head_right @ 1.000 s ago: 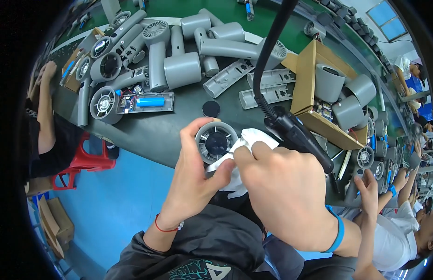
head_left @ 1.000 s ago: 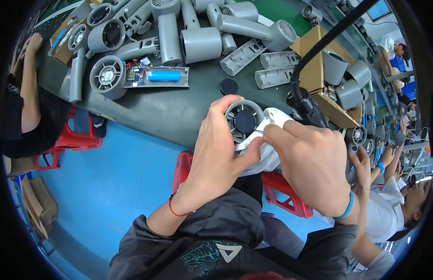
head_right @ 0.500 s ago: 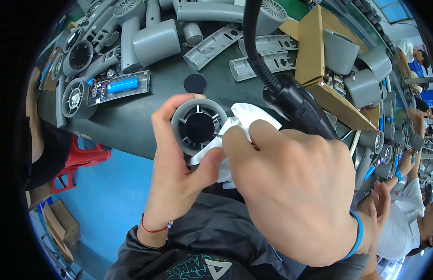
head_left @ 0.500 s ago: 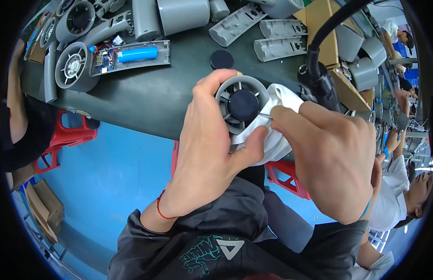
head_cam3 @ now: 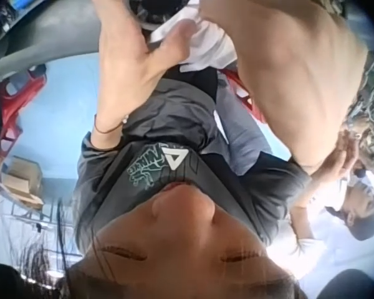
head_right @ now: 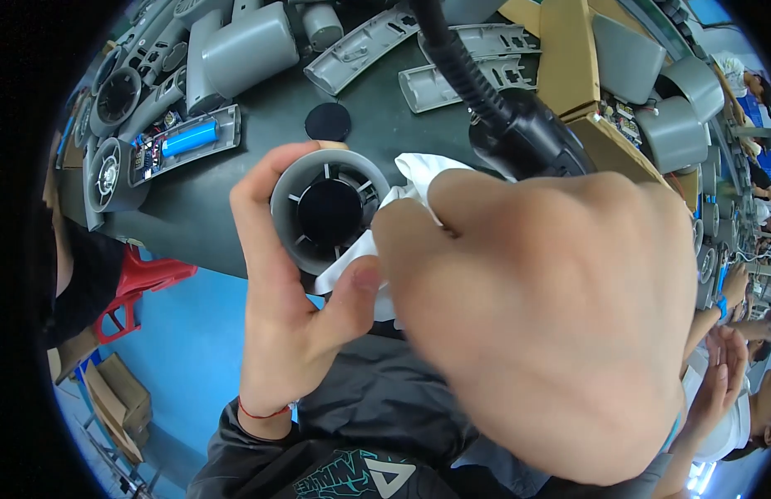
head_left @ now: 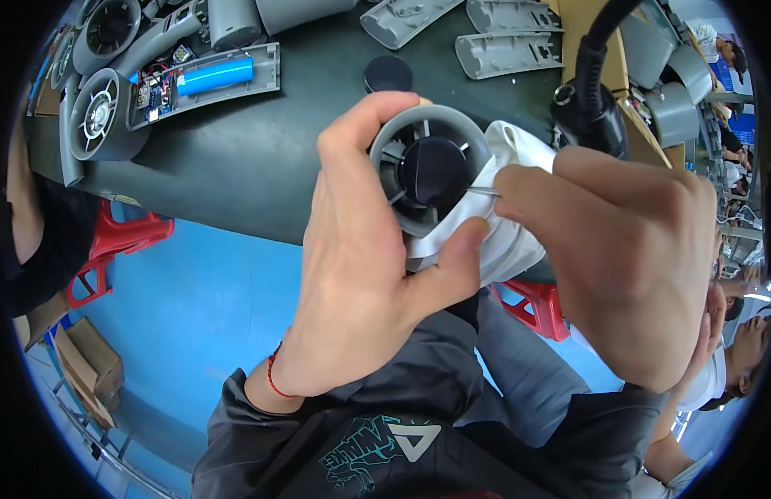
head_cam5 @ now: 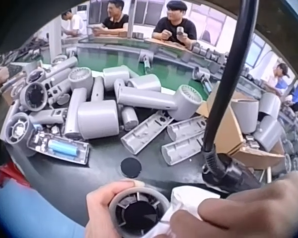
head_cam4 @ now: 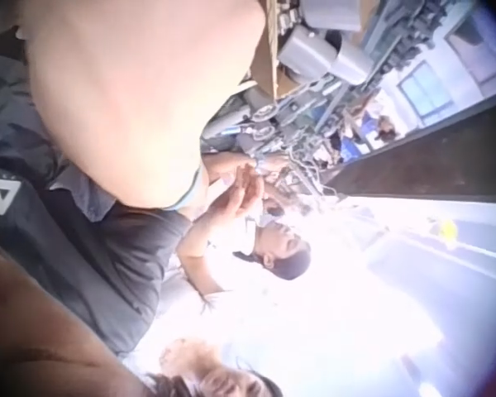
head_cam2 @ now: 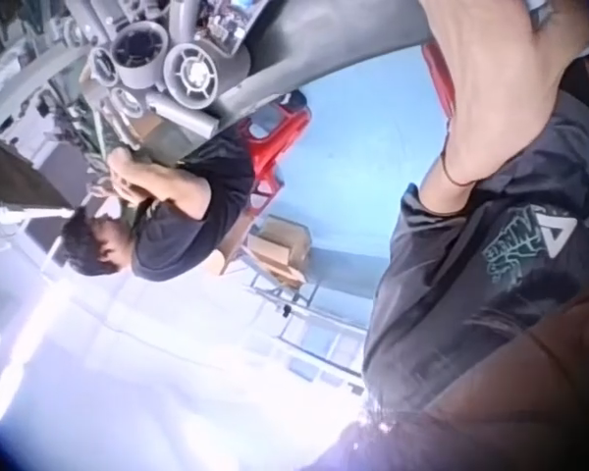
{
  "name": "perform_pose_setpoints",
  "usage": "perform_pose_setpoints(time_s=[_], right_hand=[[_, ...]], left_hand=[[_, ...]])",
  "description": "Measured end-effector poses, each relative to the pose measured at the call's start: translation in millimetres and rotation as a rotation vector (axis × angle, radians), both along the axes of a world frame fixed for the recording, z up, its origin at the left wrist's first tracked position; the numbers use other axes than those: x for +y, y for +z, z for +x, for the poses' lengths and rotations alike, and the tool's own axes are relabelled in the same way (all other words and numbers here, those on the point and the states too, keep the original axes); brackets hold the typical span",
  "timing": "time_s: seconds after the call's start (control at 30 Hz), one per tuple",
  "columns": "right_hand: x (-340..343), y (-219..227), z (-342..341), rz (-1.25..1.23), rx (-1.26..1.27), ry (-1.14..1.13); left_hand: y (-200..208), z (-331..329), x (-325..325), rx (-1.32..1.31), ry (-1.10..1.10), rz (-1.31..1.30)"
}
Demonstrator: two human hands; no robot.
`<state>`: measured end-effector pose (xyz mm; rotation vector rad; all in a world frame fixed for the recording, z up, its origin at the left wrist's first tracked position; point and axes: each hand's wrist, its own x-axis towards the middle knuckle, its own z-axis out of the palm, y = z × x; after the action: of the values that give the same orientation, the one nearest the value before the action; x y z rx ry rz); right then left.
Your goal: The person assembles hair dryer components by cleaning parts of the hair dryer housing and internal fan component with a wiping cloth, then securing them together with screws using an electric screwdriver.
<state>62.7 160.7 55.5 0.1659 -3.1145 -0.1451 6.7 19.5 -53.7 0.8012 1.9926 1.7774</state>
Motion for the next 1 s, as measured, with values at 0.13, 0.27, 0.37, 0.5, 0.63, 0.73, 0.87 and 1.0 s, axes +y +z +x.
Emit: perform_pose_setpoints(time_s=[0.13, 0.27, 0.37, 0.5, 0.63, 0.73, 0.87, 1.0], right_hand=[[11.2, -16.2, 9.6, -0.211, 0.067, -0.063], [8.7, -29.0, 11.5, -0.334, 0.103, -0.093], [10.2, -26.2, 17.1, -0.309, 0.103, -0.096], [12.8, -30.8, 19.1, -0.353, 0.144, -0.096], [11.2, -33.6, 22.0, -0.388, 0.183, -0.116], [12.7, -47.2, 24.7, -0.478, 0.265, -0.103], [8.5, -25.0, 19.2, -0.23, 0.111, -0.086], [7.3, -7.2, 9.0, -0.076, -0.011, -0.063]], left_hand=[[1.9, 0.2, 1.8, 0.036, 0.005, 0.015], [-0.9, 0.2, -1.1, 0.04, 0.03, 0.025], [3.2, 0.8, 3.5, 0.006, 0.005, 0.049], [4.2, 0.8, 3.7, -0.029, 0.017, 0.056], [5.4, 0.5, 4.2, -0.082, 0.013, 0.082], [5.3, 2.3, 3.9, -0.079, 0.03, 0.058], [-0.6, 1.1, -2.4, 0.018, 0.042, -0.022], [0.3, -0.2, -0.5, -0.005, 0.01, -0.023]])
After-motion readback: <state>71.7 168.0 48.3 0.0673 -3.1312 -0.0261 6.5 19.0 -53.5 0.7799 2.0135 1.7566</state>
